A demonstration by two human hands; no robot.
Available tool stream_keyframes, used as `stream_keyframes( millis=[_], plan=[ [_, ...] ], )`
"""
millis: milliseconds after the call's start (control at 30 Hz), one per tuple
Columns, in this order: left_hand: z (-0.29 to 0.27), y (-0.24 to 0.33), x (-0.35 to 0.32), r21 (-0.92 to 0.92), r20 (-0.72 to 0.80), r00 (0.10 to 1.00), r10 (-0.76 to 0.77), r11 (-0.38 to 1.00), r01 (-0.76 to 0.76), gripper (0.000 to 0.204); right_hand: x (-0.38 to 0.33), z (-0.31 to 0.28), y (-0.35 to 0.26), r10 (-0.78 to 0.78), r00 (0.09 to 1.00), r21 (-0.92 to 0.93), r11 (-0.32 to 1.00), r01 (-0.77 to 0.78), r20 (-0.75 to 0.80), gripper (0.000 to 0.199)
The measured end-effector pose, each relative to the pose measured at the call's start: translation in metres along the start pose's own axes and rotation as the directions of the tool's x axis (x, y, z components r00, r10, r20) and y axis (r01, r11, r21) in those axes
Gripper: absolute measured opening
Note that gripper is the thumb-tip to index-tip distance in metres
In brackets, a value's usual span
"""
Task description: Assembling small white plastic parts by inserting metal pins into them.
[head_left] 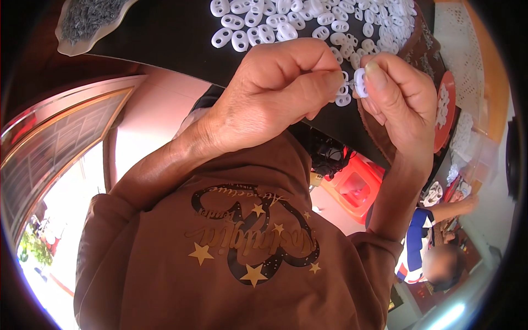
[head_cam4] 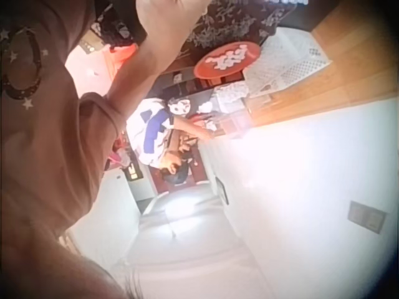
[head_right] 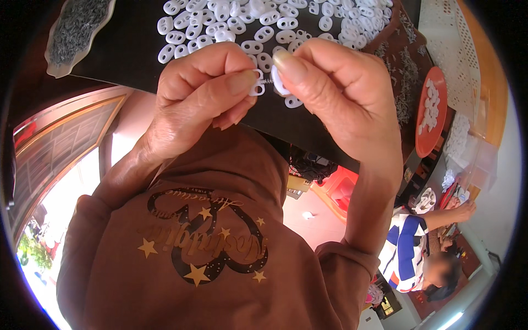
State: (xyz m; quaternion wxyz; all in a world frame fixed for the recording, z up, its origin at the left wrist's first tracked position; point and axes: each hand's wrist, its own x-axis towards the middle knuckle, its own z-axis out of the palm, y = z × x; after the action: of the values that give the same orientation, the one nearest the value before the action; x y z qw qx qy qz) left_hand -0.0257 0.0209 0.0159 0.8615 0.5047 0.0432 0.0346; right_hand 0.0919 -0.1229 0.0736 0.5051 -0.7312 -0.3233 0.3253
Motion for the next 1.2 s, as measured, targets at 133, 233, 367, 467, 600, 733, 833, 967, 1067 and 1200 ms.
stream_keyframes(
  millis=[133,233,367,467,600,733,833,967,1067,1200],
  plan=[
    [-0.001,0.0,0.0,0.024,0.013,0.999,0.042,0.999,-0.042,0.013,0.001,-0.002,-0.002,0.003,0.999,-0.101,0.995,0.001,0.047,0.02],
    [-0.002,-0.001,0.0,0.038,0.019,0.999,0.051,0.998,-0.051,0.015,0.003,-0.001,-0.001,-0.007,1.0,-0.1,0.995,0.009,0.022,0.021],
    [-0.004,0.0,0.0,0.064,0.03,0.998,0.057,0.996,-0.058,0.02,0.005,-0.002,-0.001,0.007,0.999,-0.124,0.992,-0.002,0.036,0.02],
    [-0.003,-0.002,0.001,0.056,0.028,0.997,0.07,0.996,-0.072,0.021,0.004,-0.002,-0.003,-0.016,0.999,-0.146,0.989,0.022,0.043,0.019],
    [-0.004,-0.002,0.001,0.068,0.045,0.996,0.074,0.995,-0.077,0.02,0.006,0.0,-0.002,-0.054,0.998,-0.164,0.985,0.057,0.027,0.017],
    [-0.003,-0.003,0.0,0.046,0.027,0.997,0.07,0.996,-0.071,0.021,0.007,0.001,0.002,-0.051,0.998,-0.137,0.989,0.054,0.025,0.017],
    [0.0,-0.005,0.001,0.037,0.024,0.997,0.07,0.997,-0.071,0.021,0.004,0.001,0.002,-0.054,0.999,-0.134,0.989,0.054,0.004,0.017],
    [-0.002,-0.005,0.0,0.039,0.019,0.996,0.082,0.996,-0.083,0.022,0.005,0.005,0.001,-0.052,0.999,-0.119,0.992,0.05,-0.013,0.018],
    [-0.001,-0.003,0.0,-0.024,0.003,1.0,0.029,0.999,-0.029,0.023,0.008,0.01,0.003,-0.087,0.996,-0.099,0.991,0.085,-0.012,0.019],
    [-0.002,-0.002,-0.002,-0.016,-0.004,1.0,0.026,1.0,-0.026,0.023,0.008,0.015,0.0,-0.074,0.997,-0.11,0.992,0.069,-0.039,0.023]
  ],
)
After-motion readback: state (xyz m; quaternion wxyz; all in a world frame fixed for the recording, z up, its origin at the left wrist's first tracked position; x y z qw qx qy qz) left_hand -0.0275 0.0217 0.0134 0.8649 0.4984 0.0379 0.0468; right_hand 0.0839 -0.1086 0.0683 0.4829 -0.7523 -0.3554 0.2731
